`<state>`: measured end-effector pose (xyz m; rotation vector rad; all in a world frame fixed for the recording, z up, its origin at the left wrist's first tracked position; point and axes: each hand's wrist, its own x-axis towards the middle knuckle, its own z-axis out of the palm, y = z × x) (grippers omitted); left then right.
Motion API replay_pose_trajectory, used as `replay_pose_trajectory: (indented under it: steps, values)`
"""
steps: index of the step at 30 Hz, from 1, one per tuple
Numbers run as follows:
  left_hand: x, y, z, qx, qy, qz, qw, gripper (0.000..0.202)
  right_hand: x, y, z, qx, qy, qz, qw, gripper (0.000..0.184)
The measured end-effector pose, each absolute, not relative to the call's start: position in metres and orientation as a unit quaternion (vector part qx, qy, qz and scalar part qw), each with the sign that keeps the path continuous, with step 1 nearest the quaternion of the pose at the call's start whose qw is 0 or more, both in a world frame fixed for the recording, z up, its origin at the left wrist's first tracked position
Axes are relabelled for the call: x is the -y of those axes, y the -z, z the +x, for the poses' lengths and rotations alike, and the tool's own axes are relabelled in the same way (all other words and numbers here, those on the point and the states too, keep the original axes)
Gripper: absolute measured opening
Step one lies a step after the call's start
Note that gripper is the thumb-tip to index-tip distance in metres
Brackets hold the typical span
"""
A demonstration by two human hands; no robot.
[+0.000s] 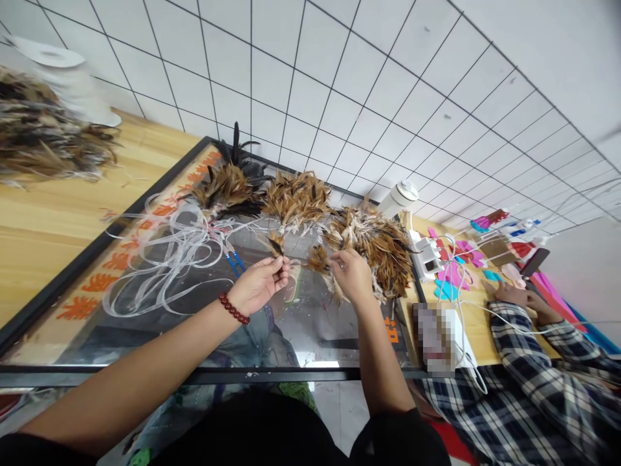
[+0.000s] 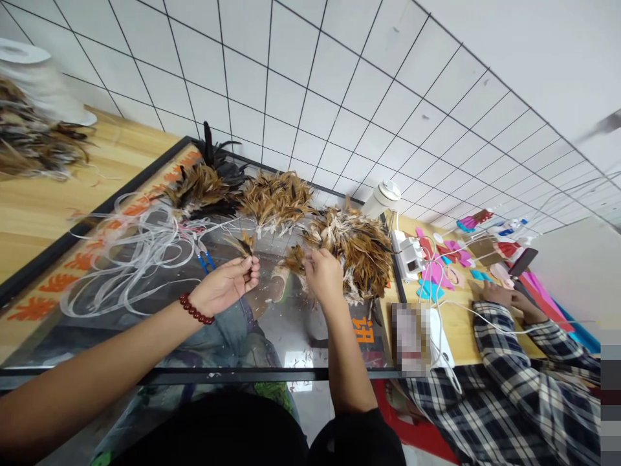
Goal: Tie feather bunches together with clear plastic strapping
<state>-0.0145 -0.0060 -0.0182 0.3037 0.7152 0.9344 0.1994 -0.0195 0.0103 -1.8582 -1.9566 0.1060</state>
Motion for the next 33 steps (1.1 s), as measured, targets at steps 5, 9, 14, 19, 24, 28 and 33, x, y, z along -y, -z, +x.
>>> replay_pose_trajectory:
  steps: [5, 9, 14, 19, 24, 28, 33]
  values:
    - [0.005, 0.021, -0.015, -0.325, -0.441, 0.144, 0.824, 0.012, 0.023, -0.002, 0.196, 0.728, -0.039, -0.673, 0.123, 0.018]
    - [0.004, 0.022, -0.015, -0.327, -0.444, 0.134, 0.823, 0.012, 0.021, 0.005, 0.191, 0.716, -0.058, -0.681, 0.14, 0.012]
    - [0.004, 0.022, -0.015, -0.329, -0.445, 0.138, 0.821, 0.013, 0.012, 0.001, 0.206, 0.586, -0.314, -0.662, 0.345, 0.019]
    - [0.005, 0.019, -0.014, -0.347, -0.44, 0.14, 0.816, 0.012, 0.011, -0.01, 0.197, 0.431, -0.544, -0.569, 0.441, 0.035]
    - [0.01, 0.015, -0.012, -0.368, -0.417, 0.172, 0.813, 0.005, 0.012, -0.004, 0.169, 0.423, -0.581, -0.539, 0.439, 0.036]
    - [0.013, 0.014, -0.012, -0.366, -0.392, 0.198, 0.82, 0.003, 0.01, 0.006, 0.157, 0.484, -0.519, -0.548, 0.443, 0.038]
    - [0.013, 0.019, -0.011, -0.369, -0.368, 0.236, 0.82, 0.007, 0.011, 0.005, 0.153, 0.503, -0.496, -0.543, 0.453, 0.032]
